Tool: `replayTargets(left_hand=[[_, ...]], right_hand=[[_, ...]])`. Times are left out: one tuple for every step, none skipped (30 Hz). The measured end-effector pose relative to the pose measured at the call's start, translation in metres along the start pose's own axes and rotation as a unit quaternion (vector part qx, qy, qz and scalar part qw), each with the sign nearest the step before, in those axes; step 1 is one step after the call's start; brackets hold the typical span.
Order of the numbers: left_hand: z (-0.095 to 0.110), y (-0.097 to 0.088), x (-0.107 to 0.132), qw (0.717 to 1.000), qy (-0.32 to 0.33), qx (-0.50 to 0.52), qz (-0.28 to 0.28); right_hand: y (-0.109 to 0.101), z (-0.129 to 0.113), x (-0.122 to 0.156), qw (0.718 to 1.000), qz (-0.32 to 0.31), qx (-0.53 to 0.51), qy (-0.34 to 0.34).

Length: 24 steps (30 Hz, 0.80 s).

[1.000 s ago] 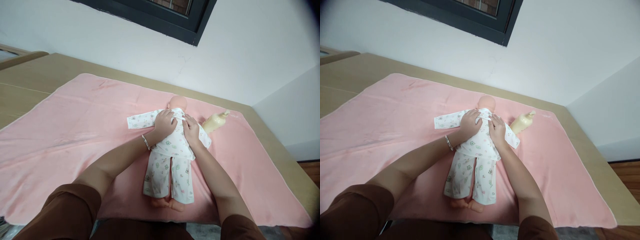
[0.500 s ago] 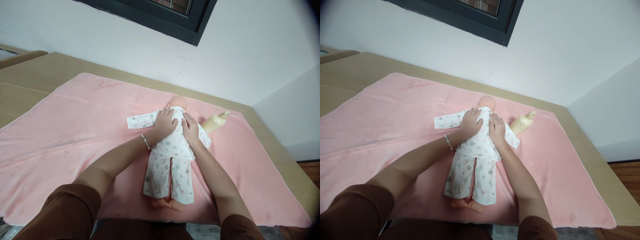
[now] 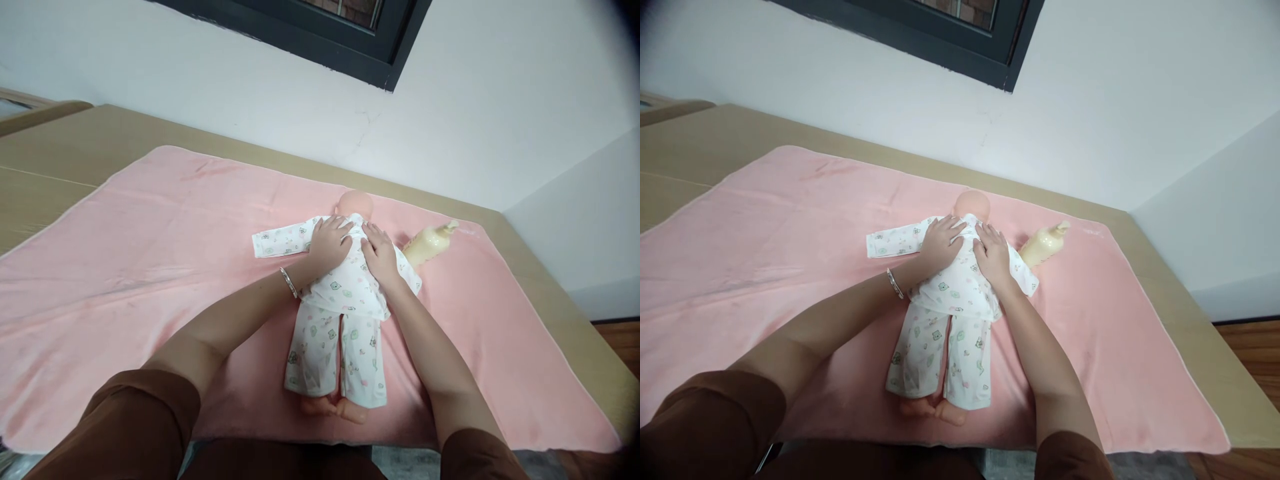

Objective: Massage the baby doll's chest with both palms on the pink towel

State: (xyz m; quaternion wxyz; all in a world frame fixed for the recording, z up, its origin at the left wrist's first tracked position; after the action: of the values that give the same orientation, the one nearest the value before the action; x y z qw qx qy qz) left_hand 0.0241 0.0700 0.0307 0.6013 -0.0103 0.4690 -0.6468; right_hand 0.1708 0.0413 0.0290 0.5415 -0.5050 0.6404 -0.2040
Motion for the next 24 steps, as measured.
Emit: replayTargets(left_hand=[[0.001, -0.001, 0.000, 1.000, 0.008, 0.004, 0.005], [0.002, -0.002, 0.001, 1.000, 0.013, 0.007, 0.012], [0.003, -0.003, 0.002, 1.000, 0.017, 0.011, 0.021], [0.004, -0.004, 0.003, 0.999, 0.019, 0.014, 0.031], [0.004, -0.006, 0.004, 0.999, 0.019, 0.016, 0.041], [0.005, -0.007, 0.005, 0.998, 0.017, 0.018, 0.051], [0.005, -0.008, 0.006, 0.998, 0.015, 0.019, 0.059], [0.004, -0.009, 0.007, 0.998, 0.011, 0.020, 0.064], [0.004, -0.009, 0.007, 0.998, 0.007, 0.021, 0.066], [0.003, -0.008, 0.007, 0.998, 0.003, 0.023, 0.066], [0.002, -0.007, 0.007, 0.998, -0.002, 0.024, 0.064], [0.001, -0.006, 0.006, 0.998, -0.007, 0.023, 0.060], [0.001, -0.005, 0.006, 0.998, -0.012, 0.020, 0.055], [0.000, -0.004, 0.005, 0.999, -0.017, 0.014, 0.050], [-0.001, -0.003, 0.004, 0.999, -0.022, 0.005, 0.044], [-0.002, -0.002, 0.004, 0.999, -0.029, -0.004, 0.039], [-0.002, -0.001, 0.003, 0.999, -0.035, -0.013, 0.034], [-0.003, -0.001, 0.002, 0.999, -0.039, -0.020, 0.030], [-0.004, -0.001, 0.002, 0.999, -0.040, -0.025, 0.028], [-0.004, -0.001, 0.001, 0.999, -0.035, -0.027, 0.024], [-0.003, -0.001, -0.001, 0.999, -0.023, -0.026, 0.017], [-0.002, -0.001, -0.002, 1.000, -0.006, -0.024, 0.009], [0.000, 0.000, -0.002, 1.000, 0.015, -0.020, 0.001], [0.001, 0.000, -0.003, 0.999, 0.034, -0.016, -0.003]], right_hand=[[-0.002, -0.001, 0.001, 1.000, 0.016, -0.010, -0.001], [-0.003, -0.001, 0.002, 0.999, 0.038, -0.019, 0.001], [-0.005, -0.002, 0.004, 0.998, 0.061, -0.027, 0.004], [-0.007, -0.002, 0.006, 0.996, 0.082, -0.032, 0.009], [-0.008, -0.003, 0.008, 0.995, 0.097, -0.035, 0.013], [-0.009, -0.003, 0.009, 0.994, 0.105, -0.037, 0.016], [-0.009, -0.004, 0.010, 0.993, 0.109, -0.038, 0.018], [-0.009, -0.005, 0.010, 0.993, 0.108, -0.037, 0.020], [-0.009, -0.005, 0.010, 0.994, 0.103, -0.035, 0.021], [-0.008, -0.005, 0.009, 0.995, 0.097, -0.031, 0.022], [-0.008, -0.005, 0.008, 0.996, 0.088, -0.026, 0.022], [-0.007, -0.005, 0.007, 0.997, 0.075, -0.018, 0.022], [-0.005, -0.005, 0.006, 0.998, 0.060, -0.011, 0.022], [-0.004, -0.004, 0.004, 0.999, 0.045, -0.003, 0.022], [-0.002, -0.002, 0.003, 0.999, 0.030, 0.004, 0.025], [-0.001, 0.000, 0.001, 0.999, 0.017, 0.009, 0.028], [0.001, 0.002, 0.000, 0.999, 0.007, 0.013, 0.032], [0.001, 0.003, -0.001, 0.999, 0.000, 0.015, 0.035], [0.002, 0.005, -0.002, 0.999, -0.005, 0.016, 0.035], [0.002, 0.005, -0.003, 0.999, -0.008, 0.015, 0.031], [0.002, 0.005, -0.003, 1.000, -0.008, 0.012, 0.024], [0.001, 0.004, -0.003, 1.000, -0.002, 0.010, 0.018], [0.000, 0.003, -0.003, 1.000, 0.010, 0.010, 0.012], [-0.002, 0.001, -0.002, 1.000, 0.026, 0.013, 0.010]])
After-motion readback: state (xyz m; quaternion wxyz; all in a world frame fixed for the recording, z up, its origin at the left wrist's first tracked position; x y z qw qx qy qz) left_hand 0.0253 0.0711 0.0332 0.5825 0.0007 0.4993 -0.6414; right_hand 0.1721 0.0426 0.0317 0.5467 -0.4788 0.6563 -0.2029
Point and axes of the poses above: each hand's wrist, its own x-axis away from the middle knuckle, its own y-axis out of the palm, z = x × y, the point moved 6 cm from there along -x, towards the middle knuckle, and after that the axes turned 10 degrees about x, right-handed, at the moved point
